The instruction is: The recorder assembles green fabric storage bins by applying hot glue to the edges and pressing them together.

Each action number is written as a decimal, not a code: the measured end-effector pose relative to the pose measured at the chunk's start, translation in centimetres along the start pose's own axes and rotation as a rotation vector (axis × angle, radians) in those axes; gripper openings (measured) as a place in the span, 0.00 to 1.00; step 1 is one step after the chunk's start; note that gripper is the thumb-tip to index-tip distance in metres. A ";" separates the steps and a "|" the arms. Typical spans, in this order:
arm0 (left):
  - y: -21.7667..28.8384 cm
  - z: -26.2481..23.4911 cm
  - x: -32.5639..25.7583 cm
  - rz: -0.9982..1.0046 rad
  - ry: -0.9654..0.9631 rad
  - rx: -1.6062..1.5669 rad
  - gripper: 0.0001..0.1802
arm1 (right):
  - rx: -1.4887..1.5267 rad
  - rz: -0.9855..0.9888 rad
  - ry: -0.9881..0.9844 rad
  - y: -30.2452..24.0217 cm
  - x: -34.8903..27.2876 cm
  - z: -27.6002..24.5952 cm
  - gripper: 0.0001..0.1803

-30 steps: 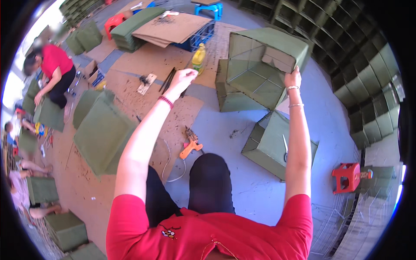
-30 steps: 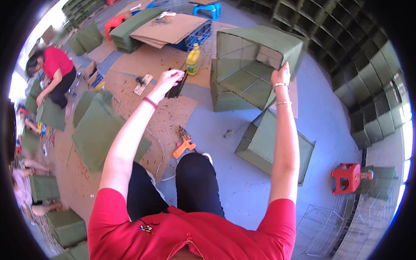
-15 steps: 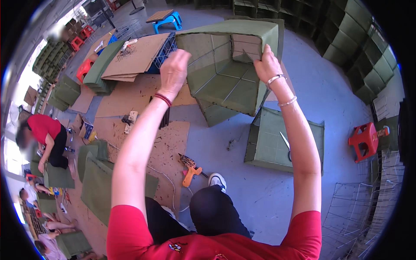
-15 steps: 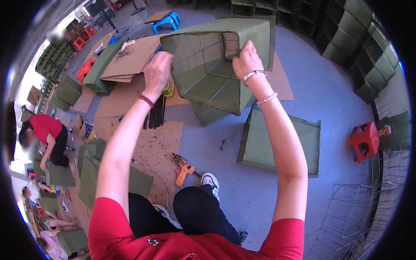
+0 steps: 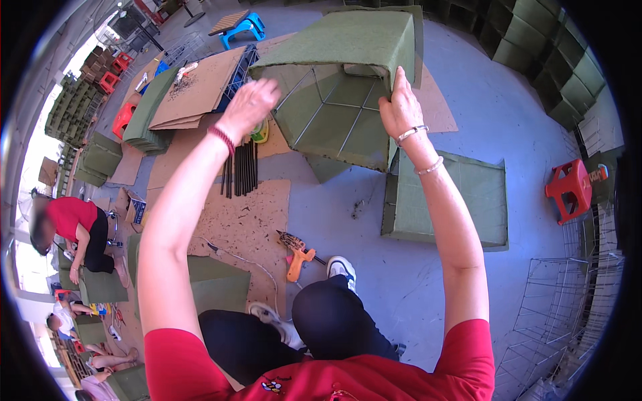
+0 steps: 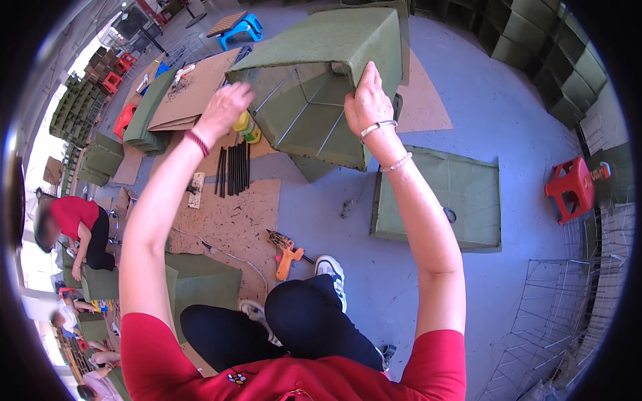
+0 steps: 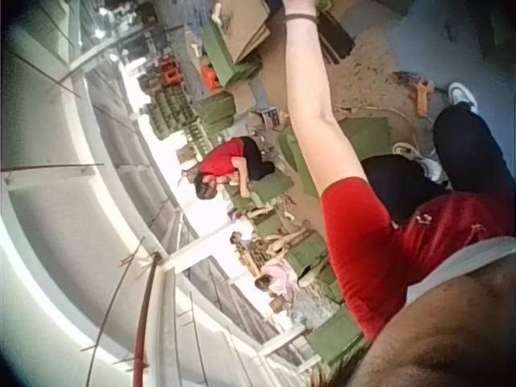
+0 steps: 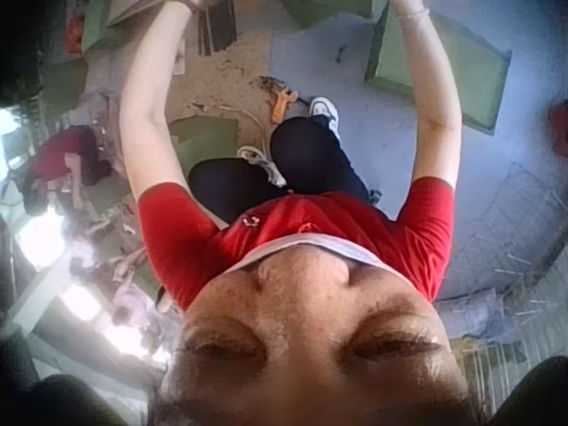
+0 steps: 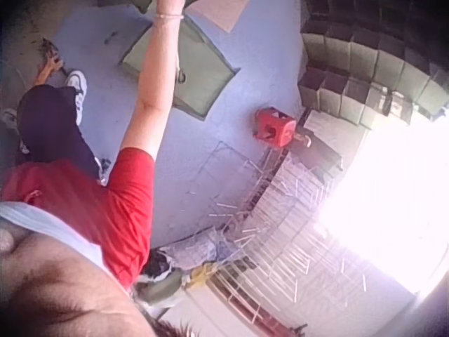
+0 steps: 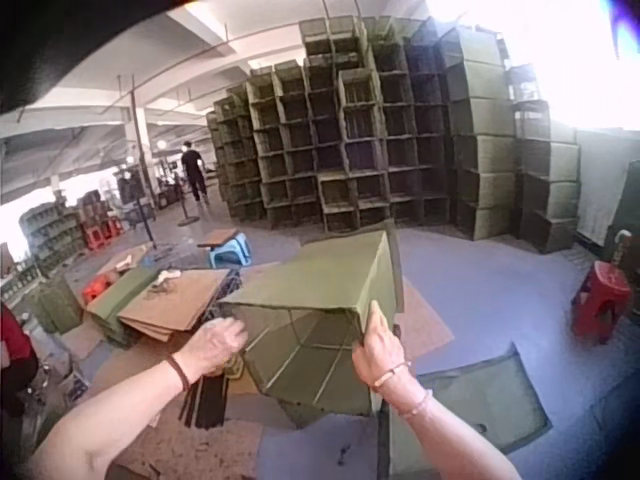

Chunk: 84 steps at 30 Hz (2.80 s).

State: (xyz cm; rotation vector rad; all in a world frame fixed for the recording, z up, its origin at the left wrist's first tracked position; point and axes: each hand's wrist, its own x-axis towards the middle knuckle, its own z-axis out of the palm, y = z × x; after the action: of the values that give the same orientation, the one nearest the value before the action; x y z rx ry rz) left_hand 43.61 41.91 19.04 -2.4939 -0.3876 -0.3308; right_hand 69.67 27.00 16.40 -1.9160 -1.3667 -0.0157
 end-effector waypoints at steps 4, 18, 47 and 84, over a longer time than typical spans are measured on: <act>3.8 -1.0 -3.5 -0.183 0.171 -0.311 0.07 | 0.081 0.026 0.040 1.6 -3.0 2.1 0.38; 9.8 3.3 -4.1 -1.214 0.450 -1.195 0.11 | 0.292 0.114 0.037 5.3 -9.6 4.7 0.41; 9.4 1.7 -4.7 -0.916 0.242 -2.087 0.18 | -0.593 0.385 -0.063 22.4 -20.4 -3.9 0.29; 10.5 2.6 -7.5 -0.722 0.000 -2.247 0.10 | 1.016 0.226 -0.964 3.1 -17.8 -4.5 0.25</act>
State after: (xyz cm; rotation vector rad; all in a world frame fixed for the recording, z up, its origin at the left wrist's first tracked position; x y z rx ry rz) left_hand 40.64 33.74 9.16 -4.1769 -1.5347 -1.8807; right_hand 66.47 9.71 10.35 -1.1345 -1.2656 1.5593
